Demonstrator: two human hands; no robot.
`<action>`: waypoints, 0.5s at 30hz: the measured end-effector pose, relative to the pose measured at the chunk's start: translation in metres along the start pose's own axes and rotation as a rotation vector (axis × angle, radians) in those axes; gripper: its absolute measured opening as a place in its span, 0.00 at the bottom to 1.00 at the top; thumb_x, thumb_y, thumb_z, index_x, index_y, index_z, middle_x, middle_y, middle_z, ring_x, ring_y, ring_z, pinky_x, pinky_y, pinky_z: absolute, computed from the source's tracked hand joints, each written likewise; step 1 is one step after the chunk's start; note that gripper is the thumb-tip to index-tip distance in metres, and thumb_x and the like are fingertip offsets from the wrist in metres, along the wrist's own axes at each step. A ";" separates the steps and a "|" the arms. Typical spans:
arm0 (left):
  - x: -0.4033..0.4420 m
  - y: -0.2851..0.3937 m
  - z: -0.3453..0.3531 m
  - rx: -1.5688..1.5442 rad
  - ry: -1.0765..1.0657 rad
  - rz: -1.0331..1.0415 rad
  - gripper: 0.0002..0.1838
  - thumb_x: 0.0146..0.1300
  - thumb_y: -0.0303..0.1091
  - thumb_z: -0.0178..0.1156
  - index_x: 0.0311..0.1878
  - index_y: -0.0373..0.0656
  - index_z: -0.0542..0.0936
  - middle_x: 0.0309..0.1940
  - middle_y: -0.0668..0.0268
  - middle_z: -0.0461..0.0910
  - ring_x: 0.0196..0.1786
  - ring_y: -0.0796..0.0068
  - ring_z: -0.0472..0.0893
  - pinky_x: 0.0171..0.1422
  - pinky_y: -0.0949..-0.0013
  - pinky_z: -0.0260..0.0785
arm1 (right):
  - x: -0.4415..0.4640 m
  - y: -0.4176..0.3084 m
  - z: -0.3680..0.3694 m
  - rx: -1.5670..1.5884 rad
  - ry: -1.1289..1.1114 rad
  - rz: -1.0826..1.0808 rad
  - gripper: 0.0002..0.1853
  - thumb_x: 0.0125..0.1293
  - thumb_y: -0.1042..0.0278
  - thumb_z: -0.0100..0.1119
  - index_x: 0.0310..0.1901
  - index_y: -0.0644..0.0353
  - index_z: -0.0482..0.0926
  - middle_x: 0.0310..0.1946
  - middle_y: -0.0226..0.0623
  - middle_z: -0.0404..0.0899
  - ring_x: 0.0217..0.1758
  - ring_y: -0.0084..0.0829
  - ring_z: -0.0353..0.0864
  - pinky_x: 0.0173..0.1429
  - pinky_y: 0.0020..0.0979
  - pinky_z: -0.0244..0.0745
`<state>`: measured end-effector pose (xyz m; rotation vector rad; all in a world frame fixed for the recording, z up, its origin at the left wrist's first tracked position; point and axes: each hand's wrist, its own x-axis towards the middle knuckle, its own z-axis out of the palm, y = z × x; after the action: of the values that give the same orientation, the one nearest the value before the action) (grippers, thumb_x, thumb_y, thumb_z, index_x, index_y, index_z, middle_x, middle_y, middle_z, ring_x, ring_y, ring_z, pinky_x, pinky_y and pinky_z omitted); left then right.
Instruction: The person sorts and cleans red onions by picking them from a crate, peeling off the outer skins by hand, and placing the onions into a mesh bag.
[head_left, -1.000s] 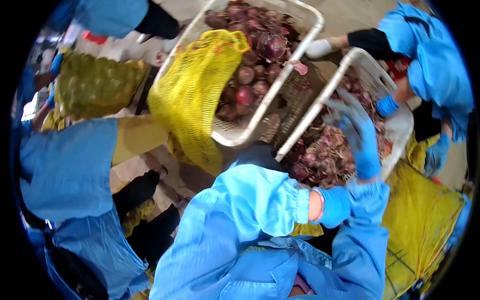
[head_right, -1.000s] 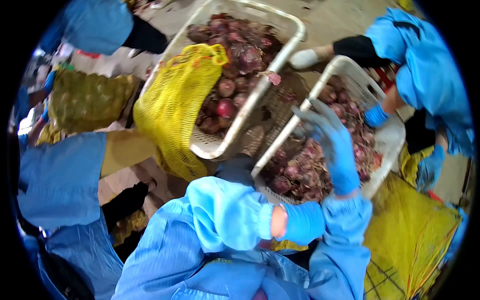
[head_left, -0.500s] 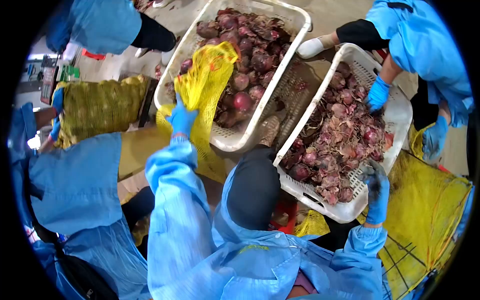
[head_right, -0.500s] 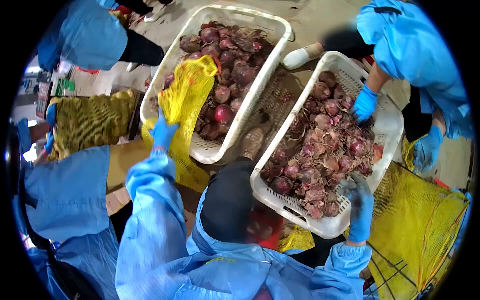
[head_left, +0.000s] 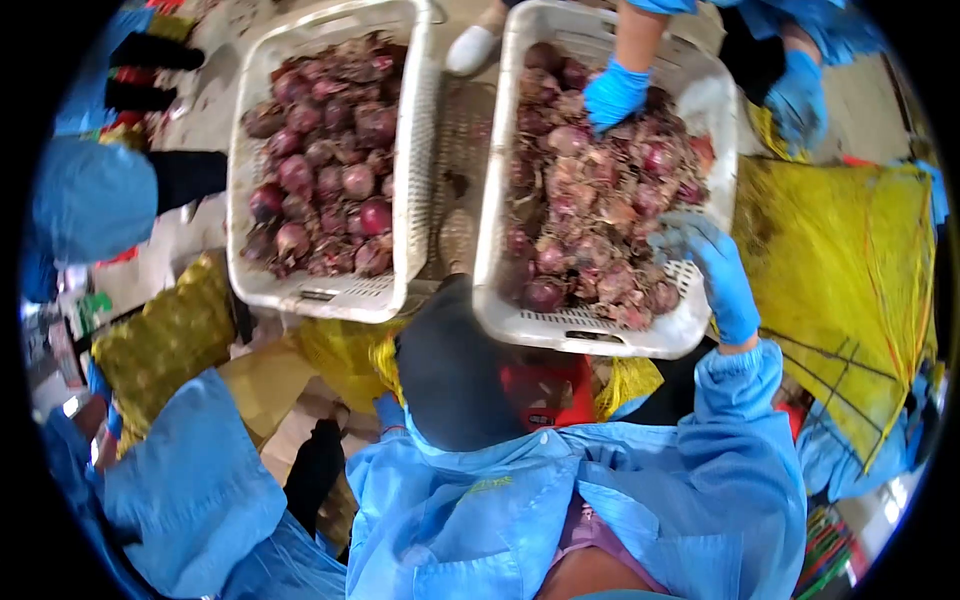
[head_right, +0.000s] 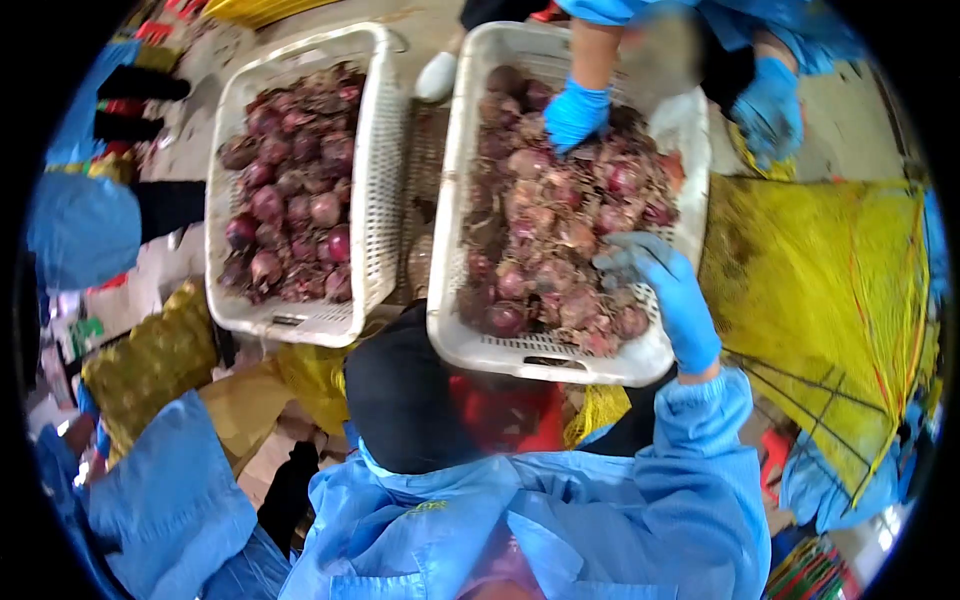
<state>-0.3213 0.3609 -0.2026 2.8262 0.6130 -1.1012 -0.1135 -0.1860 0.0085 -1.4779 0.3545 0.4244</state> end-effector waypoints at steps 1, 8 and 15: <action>0.004 0.008 -0.011 0.053 -0.087 -0.049 0.18 0.51 0.34 0.64 0.46 0.41 0.81 0.45 0.52 0.81 0.50 0.51 0.79 0.55 0.56 0.72 | 0.001 0.005 -0.006 0.015 0.039 0.023 0.19 0.73 0.63 0.46 0.59 0.65 0.73 0.46 0.43 0.82 0.46 0.31 0.81 0.52 0.32 0.77; 0.010 0.032 -0.162 0.070 -0.017 0.266 0.18 0.53 0.45 0.65 0.45 0.48 0.85 0.38 0.54 0.84 0.43 0.52 0.83 0.47 0.56 0.75 | 0.002 -0.006 -0.032 -0.052 0.154 -0.103 0.18 0.72 0.65 0.47 0.57 0.68 0.74 0.44 0.43 0.83 0.44 0.30 0.81 0.53 0.29 0.75; -0.054 0.256 -0.299 -0.731 0.317 0.693 0.15 0.62 0.22 0.58 0.53 0.38 0.81 0.49 0.59 0.83 0.52 0.68 0.81 0.59 0.66 0.71 | 0.006 -0.010 -0.051 -0.041 0.235 -0.193 0.17 0.72 0.68 0.47 0.57 0.69 0.74 0.44 0.43 0.82 0.44 0.28 0.81 0.50 0.27 0.76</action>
<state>-0.0697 0.1614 0.0308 2.2489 -0.0085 -0.2303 -0.1013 -0.2370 0.0112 -1.5902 0.3865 0.1045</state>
